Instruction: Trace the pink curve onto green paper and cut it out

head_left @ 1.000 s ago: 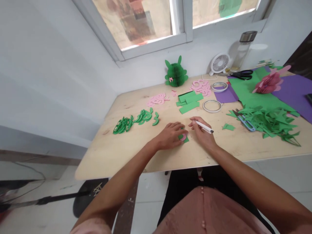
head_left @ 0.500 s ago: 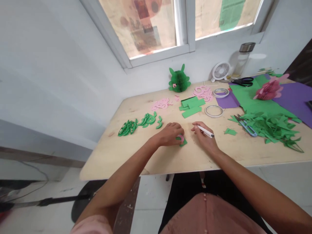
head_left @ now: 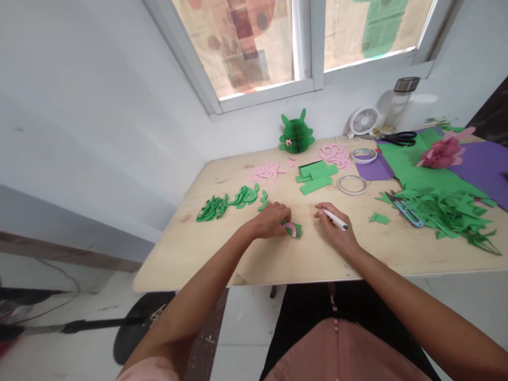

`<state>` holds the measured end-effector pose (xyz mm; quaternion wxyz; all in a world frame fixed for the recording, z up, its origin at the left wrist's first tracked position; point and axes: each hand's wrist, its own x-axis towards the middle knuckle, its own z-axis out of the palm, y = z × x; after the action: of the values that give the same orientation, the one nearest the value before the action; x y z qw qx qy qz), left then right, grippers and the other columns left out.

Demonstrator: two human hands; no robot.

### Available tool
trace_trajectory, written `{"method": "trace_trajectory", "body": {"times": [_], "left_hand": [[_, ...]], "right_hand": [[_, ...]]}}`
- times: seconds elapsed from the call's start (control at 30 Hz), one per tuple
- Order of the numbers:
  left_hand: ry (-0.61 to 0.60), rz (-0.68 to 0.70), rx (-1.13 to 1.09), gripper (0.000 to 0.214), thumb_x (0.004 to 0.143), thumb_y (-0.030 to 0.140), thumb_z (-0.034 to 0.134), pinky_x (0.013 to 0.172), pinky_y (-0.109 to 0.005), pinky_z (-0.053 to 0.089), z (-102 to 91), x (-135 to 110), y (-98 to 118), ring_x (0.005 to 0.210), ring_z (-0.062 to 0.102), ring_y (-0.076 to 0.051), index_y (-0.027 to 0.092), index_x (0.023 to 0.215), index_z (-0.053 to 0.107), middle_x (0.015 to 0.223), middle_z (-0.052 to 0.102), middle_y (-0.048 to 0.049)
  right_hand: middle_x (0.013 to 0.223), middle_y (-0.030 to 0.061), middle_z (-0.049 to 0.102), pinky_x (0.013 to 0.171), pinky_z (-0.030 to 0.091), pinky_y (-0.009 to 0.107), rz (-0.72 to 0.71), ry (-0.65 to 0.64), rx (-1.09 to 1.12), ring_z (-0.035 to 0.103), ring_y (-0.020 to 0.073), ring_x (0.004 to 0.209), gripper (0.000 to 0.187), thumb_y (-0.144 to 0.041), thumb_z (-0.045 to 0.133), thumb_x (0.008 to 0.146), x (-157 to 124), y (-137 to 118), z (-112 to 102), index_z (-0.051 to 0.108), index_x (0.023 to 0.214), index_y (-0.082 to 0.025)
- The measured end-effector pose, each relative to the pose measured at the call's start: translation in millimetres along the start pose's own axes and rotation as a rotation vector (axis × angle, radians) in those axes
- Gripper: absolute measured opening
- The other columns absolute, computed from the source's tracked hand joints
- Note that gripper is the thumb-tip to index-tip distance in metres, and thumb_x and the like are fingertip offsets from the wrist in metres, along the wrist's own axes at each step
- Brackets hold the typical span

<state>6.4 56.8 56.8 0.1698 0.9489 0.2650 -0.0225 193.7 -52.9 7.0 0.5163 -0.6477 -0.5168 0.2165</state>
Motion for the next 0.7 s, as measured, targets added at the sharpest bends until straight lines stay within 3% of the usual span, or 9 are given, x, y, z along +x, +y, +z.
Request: {"method": "trace_trajectory", "body": {"times": [0.13, 0.27, 0.47, 0.7], "left_hand": [[0.045, -0.053, -0.146, 0.016, 0.068, 0.018, 0.062, 0.079, -0.035, 0.040, 2.3, -7, -3, 0.083, 0.056, -0.022, 0.019, 0.083, 0.056, 0.082, 0.062, -0.0029], [0.086, -0.086, -0.363, 0.026, 0.069, 0.014, 0.059, 0.069, -0.028, 0.044, 6.9, -13, -8, 0.076, 0.058, -0.017, 0.019, 0.094, 0.058, 0.083, 0.064, -0.0008], [0.154, -0.135, -0.700, 0.015, 0.074, 0.025, 0.061, 0.044, -0.019, 0.038, 15.2, -9, -14, 0.054, 0.053, -0.010, 0.016, 0.086, 0.060, 0.072, 0.063, -0.0007], [0.245, -0.172, -1.019, 0.030, 0.068, 0.036, 0.072, 0.038, -0.018, 0.037, 19.8, 9, -14, 0.039, 0.047, -0.006, 0.012, 0.081, 0.061, 0.063, 0.064, -0.0010]], "right_hand": [[0.079, 0.0026, 0.073, 0.063, 0.047, 0.029, -0.024, -0.036, -0.092, 0.066, 0.0189, 0.067, 0.025, -0.033, 0.045, 0.088, 0, 0, -1, 0.063, 0.102, -0.022], [0.085, 0.0050, 0.073, 0.068, 0.048, 0.031, -0.141, -0.079, -0.255, 0.067, 0.0214, 0.075, 0.028, -0.031, 0.042, 0.090, -1, -3, -2, 0.063, 0.105, -0.021], [0.095, 0.0085, 0.071, 0.073, 0.048, 0.034, -0.287, -0.095, -0.495, 0.065, 0.0239, 0.087, 0.029, -0.020, 0.046, 0.086, 0, 3, 1, 0.065, 0.107, -0.021], [0.099, 0.0108, 0.068, 0.076, 0.041, 0.033, -0.390, -0.321, -0.843, 0.059, 0.0248, 0.091, 0.036, -0.003, 0.046, 0.081, 9, -8, -13, 0.063, 0.110, -0.019]]}}
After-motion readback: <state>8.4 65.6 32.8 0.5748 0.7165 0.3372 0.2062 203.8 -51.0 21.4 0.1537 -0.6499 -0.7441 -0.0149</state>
